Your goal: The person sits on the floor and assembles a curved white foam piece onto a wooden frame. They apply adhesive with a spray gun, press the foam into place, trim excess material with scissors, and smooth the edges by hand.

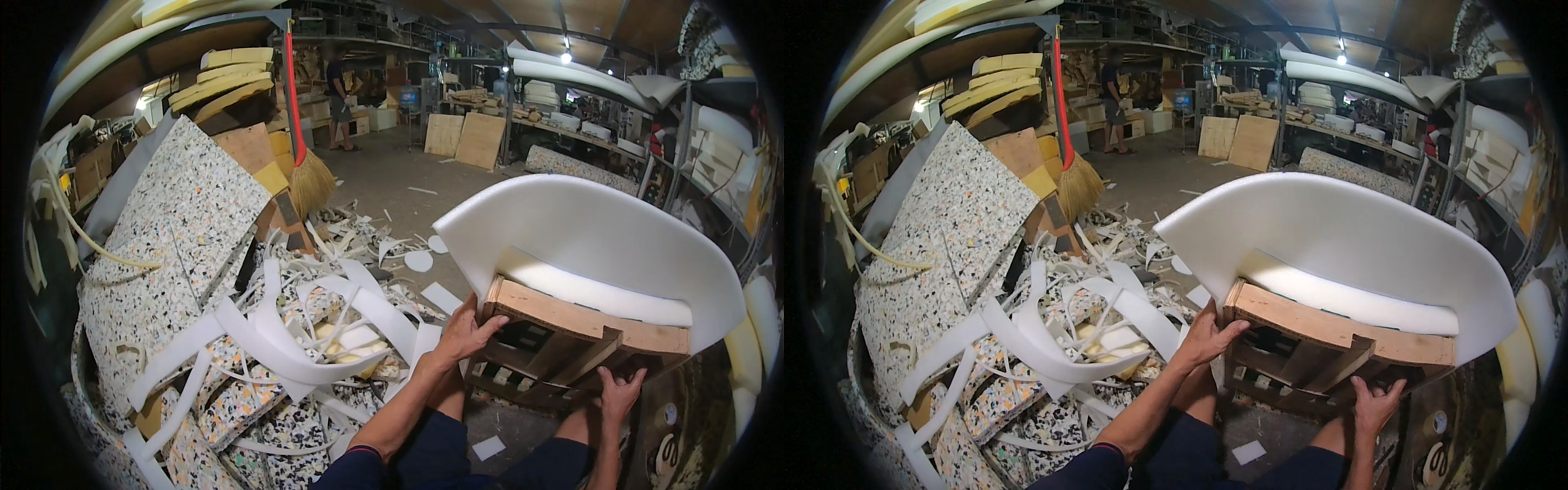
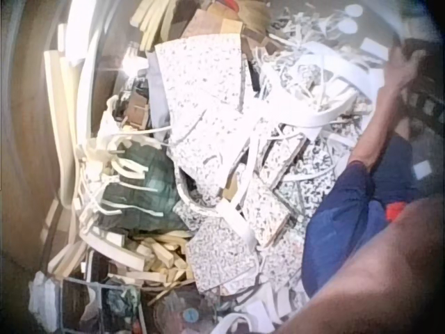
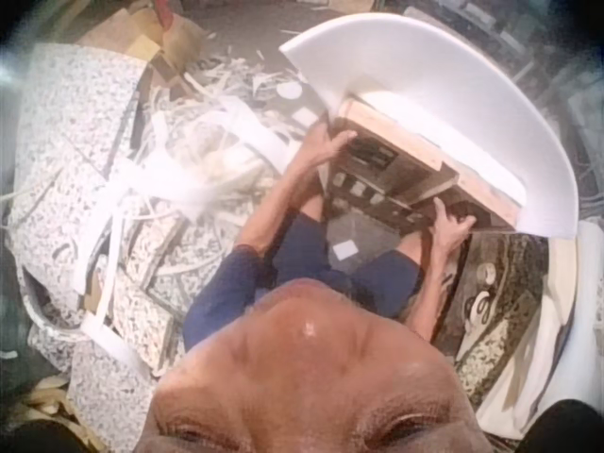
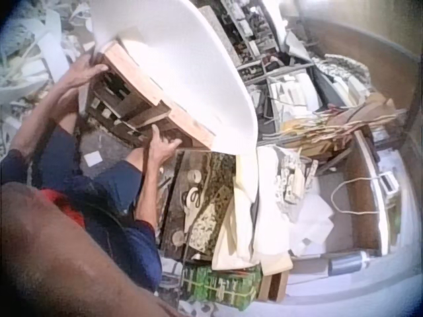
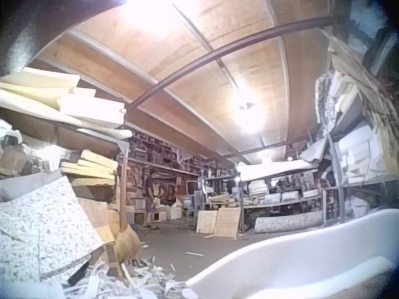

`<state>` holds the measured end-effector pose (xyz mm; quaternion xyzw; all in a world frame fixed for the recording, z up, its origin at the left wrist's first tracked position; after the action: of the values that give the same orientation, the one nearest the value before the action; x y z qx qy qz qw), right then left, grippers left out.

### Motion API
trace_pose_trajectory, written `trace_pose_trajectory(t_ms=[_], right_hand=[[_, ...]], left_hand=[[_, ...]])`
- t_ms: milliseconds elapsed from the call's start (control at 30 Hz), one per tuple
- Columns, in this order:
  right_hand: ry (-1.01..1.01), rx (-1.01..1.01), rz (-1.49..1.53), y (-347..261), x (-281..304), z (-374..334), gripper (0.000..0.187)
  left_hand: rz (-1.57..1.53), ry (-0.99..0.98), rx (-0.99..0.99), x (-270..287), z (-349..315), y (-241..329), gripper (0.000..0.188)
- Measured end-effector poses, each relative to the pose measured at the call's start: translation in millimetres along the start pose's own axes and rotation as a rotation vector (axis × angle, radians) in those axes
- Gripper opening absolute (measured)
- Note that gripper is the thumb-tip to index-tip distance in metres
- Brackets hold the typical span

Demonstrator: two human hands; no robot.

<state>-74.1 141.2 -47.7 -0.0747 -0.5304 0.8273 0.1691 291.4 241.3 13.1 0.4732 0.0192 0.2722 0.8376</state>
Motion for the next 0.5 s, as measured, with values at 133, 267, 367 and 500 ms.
trace_pose_trajectory(t_ms=[133, 267, 367, 500], right_hand=[[-0.102, -0.058, -0.092, -10, 9, -2, 0.111], [-0.08, -0.06, -0.121, -21, 14, -8, 0.1], [-0.05, -0.049, -0.238, -19, 17, -17, 0.089], [-0.043, 0.227, -0.241, -9, 47, -19, 0.064]], left_hand=[[-0.023, -0.009, 0.087, -1, -3, 7, 0.079], [0.019, 0.016, 0.019, 0, -6, 4, 0.078], [0.086, 0.02, 0.014, 3, -8, 2, 0.077], [-0.017, 0.047, 0.031, -1, -6, 3, 0.075]])
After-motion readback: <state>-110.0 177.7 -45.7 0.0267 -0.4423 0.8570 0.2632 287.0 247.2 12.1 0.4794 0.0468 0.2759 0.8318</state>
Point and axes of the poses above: each hand's wrist, its own z-axis towards the middle knuckle, its own x-axis out of the back of the hand, y = z × x, the point moved 1 cm from there along z, towards the middle knuckle
